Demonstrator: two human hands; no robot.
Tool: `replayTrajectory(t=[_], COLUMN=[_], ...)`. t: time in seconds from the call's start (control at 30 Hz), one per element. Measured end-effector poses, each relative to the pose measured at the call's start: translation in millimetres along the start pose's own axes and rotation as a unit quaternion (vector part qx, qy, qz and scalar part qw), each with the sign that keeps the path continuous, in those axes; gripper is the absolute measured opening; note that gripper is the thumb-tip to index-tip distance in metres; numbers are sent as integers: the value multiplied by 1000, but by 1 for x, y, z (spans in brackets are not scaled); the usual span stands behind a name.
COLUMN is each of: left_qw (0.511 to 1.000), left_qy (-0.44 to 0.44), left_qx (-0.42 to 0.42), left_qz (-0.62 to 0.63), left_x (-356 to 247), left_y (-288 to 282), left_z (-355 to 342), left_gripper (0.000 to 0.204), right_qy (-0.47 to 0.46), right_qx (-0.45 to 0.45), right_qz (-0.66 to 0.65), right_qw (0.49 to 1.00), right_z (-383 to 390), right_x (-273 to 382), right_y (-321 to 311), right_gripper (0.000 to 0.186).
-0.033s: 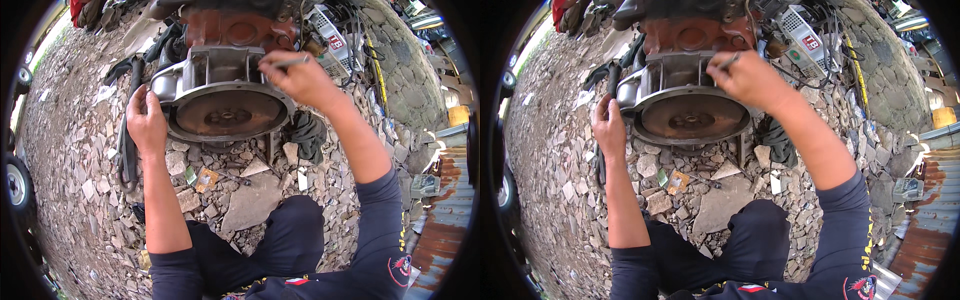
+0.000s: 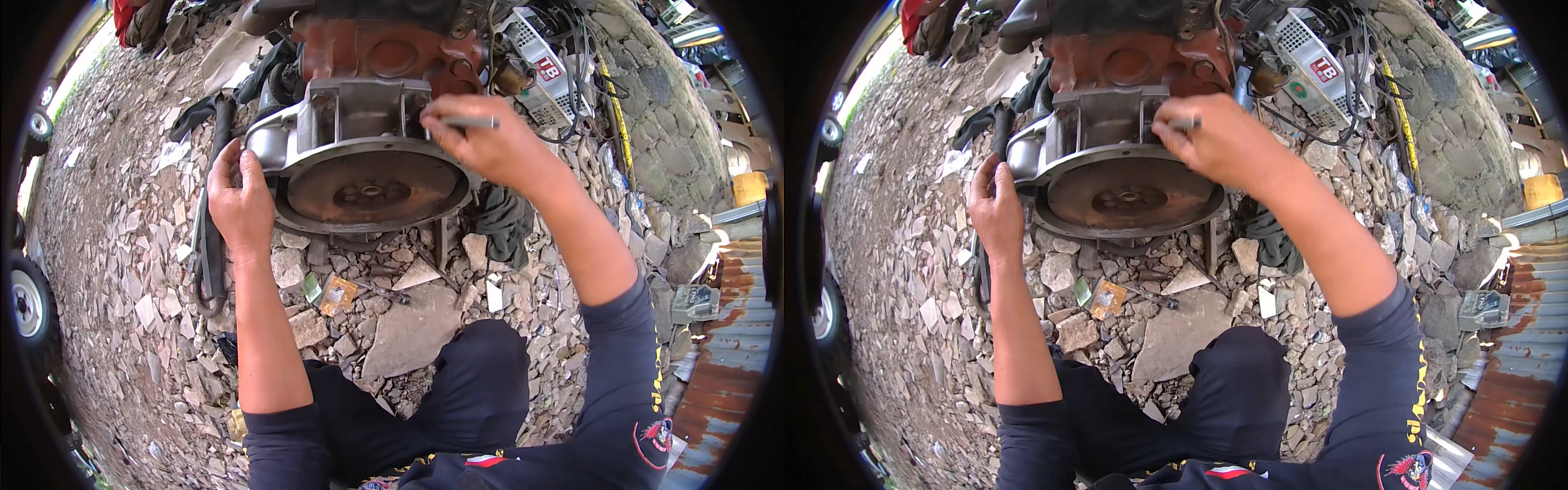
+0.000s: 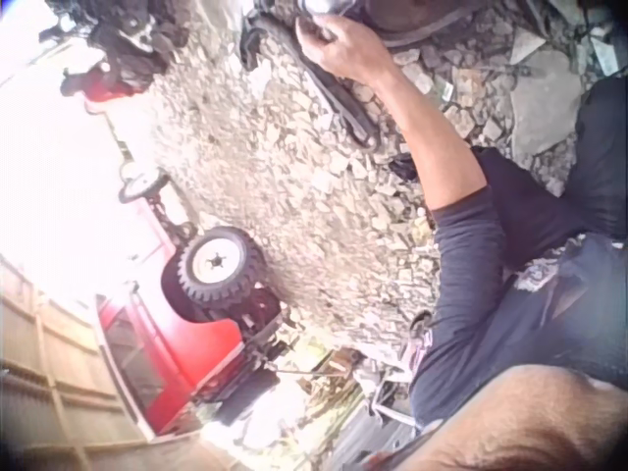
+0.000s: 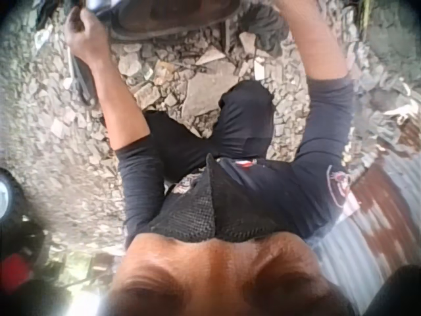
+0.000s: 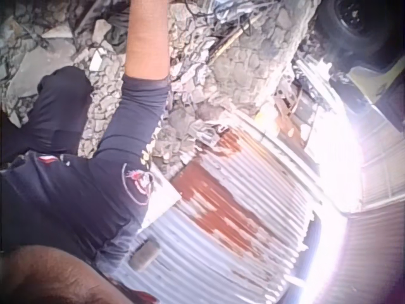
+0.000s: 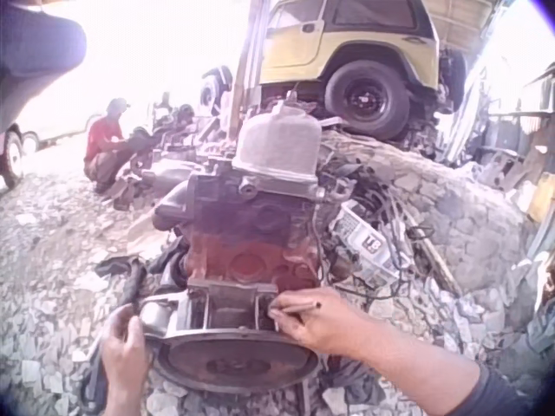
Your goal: The person wipes a metal surface on an engine block with a cloth and then uses a pen to mark several points on the flange.
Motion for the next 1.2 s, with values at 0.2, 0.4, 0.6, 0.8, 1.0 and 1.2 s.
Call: replayTrajectory(t=[0.2,0.4,0.6,0.8,1.0,1.2], left_qw=[998,988,981,982,981,986], left_qy=[-23,40,99,110,110,93], left_qx=[48,87,50,66,62,66], left_qz=[12,-123,-162,-138,-144,-121], left_x=[-11,2,-4,1,5,14], left_y=[18,28,41,41,41,36], left_z=[-27,-44,-35,-33,-38,-42], left_gripper=[32,31,24,25,26,28], right_qy=[196,274,287,324,328,178], right_qx=[42,58,-33,-63,-58,-24], right_qz=[-114,-143,-123,-121,-204,-104], right_qw=[973,949,949,936,921,978], right_z=[-9,2,14,18,23,15], right_x=[7,9,3,7,2,-4], right_y=[-7,-4,9,14,16,13], right_gripper=[20,25,27,24,18,17])
Point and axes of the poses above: each hand's wrist, its own z-axis away from the middle knuckle, its own y-axis out of the palm, x = y × z, the point moved 3 cm from there along -z, towards the middle knuckle, and after that the axes turned 3 degrees about z, right-handed, at the moved point
